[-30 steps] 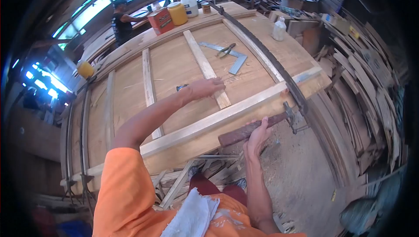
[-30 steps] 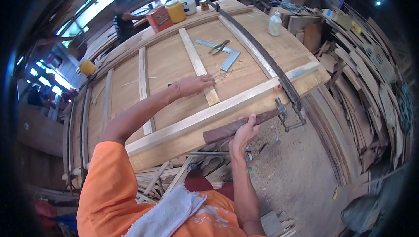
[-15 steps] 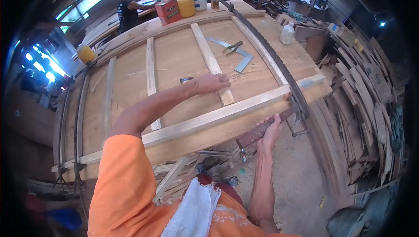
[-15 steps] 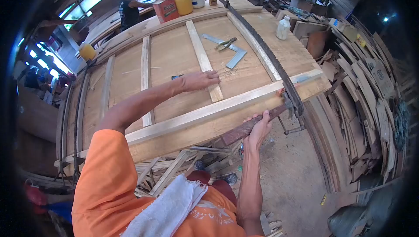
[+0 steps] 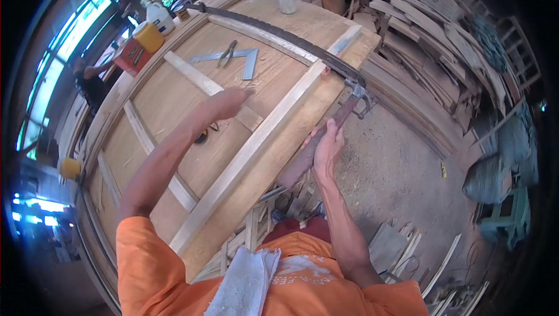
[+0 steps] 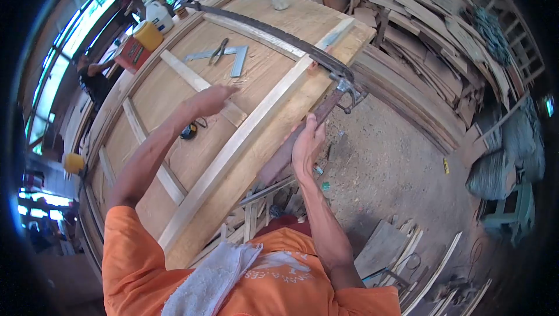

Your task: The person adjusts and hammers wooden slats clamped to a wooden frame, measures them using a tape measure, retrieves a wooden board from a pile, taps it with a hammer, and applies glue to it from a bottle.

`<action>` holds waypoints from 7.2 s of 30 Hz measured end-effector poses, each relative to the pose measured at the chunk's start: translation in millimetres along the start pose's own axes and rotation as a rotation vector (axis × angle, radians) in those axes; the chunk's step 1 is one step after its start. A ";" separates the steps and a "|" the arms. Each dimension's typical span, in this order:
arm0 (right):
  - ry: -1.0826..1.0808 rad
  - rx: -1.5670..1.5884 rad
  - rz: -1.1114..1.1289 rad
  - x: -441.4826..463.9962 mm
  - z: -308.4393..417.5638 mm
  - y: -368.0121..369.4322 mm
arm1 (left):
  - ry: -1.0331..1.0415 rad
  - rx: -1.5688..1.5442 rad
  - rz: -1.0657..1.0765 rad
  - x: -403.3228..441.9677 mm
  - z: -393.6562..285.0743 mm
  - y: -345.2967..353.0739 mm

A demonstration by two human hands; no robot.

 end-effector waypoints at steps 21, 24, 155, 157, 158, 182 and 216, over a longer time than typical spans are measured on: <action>0.074 0.012 -0.090 51.2 -24.8 16.2 | 0.148 -0.587 -0.253 85.2 -74.4 53.5; 0.158 0.000 0.079 47.8 -27.3 11.5 | 0.104 -0.578 -0.242 85.6 -70.3 59.7; 0.141 -0.377 2.628 847.6 -37.0 745.0 | -1.908 -0.095 -1.547 663.8 431.1 -238.6; 0.163 -0.256 2.488 868.4 -42.0 789.7 | -1.824 -0.088 -1.648 665.3 467.1 -258.8; 0.239 -0.240 2.369 879.0 -47.0 810.2 | -1.709 -0.110 -1.740 667.6 476.7 -267.1; -0.290 -0.505 2.091 844.5 -381.0 942.7 | -2.886 0.556 -1.896 697.8 47.9 -182.0; -0.022 -0.613 2.363 889.5 -163.6 799.2 | -3.427 0.634 -1.110 677.7 -89.6 -89.1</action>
Point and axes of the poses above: each hand's wrist, its own x-axis towards the middle knuckle, its own y-axis out of the palm, z = x × y, the point moved 9 cm from there along x, towards the middle knuckle, and after that the axes turned 3 degrees about x, right-handed, at the moved point
